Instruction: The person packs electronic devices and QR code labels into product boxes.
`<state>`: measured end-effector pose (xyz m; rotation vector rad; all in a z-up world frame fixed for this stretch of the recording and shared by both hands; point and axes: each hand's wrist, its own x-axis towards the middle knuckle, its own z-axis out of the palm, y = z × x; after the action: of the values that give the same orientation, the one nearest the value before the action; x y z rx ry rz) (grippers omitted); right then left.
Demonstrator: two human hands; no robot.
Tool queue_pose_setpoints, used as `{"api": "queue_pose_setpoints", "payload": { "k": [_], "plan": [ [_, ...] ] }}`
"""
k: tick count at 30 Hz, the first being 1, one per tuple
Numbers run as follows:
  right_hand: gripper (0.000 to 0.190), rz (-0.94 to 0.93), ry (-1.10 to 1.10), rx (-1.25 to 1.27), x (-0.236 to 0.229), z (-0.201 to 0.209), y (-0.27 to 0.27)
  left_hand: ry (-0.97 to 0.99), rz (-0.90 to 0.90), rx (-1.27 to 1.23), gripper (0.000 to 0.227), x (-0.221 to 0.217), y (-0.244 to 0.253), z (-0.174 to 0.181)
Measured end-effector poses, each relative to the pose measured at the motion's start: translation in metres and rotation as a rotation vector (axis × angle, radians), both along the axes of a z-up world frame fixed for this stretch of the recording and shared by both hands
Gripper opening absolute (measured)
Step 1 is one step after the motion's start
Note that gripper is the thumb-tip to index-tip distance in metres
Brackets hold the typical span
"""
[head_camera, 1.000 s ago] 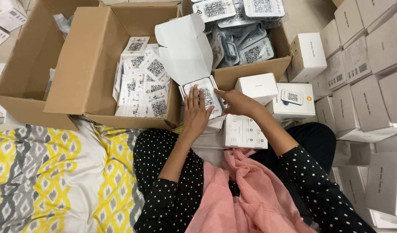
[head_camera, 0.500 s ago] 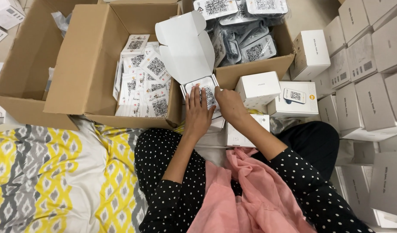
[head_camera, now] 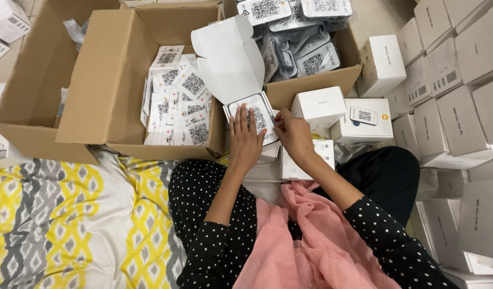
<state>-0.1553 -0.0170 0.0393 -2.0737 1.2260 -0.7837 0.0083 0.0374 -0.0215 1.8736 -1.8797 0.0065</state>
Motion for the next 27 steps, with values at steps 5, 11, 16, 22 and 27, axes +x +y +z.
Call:
{"api": "queue_pose_setpoints", "payload": {
  "k": [5, 11, 16, 22, 27],
  "plan": [
    [0.022, -0.072, 0.394, -0.116, 0.004, 0.013, 0.011, 0.000, -0.007, -0.029, 0.070, -0.001, 0.001, 0.000],
    [0.043, 0.057, 0.412, -0.301, 0.004, -0.001, 0.013, -0.003, -0.003, -0.042, 0.071, -0.002, 0.000, -0.001],
    [0.051, 0.105, 0.351, -0.295, 0.002, -0.004, 0.016, 0.250, 0.069, -0.102, 0.079, 0.010, -0.007, -0.015],
    [0.039, 0.008, -0.141, 0.175, -0.025, -0.031, -0.013, 0.807, 0.383, -0.065, 0.095, 0.067, -0.044, -0.017],
    [0.036, 0.035, -0.294, 0.219, -0.036, -0.041, -0.026, 1.236, 0.389, 0.032, 0.103, 0.128, -0.097, -0.026]
  ]
}}
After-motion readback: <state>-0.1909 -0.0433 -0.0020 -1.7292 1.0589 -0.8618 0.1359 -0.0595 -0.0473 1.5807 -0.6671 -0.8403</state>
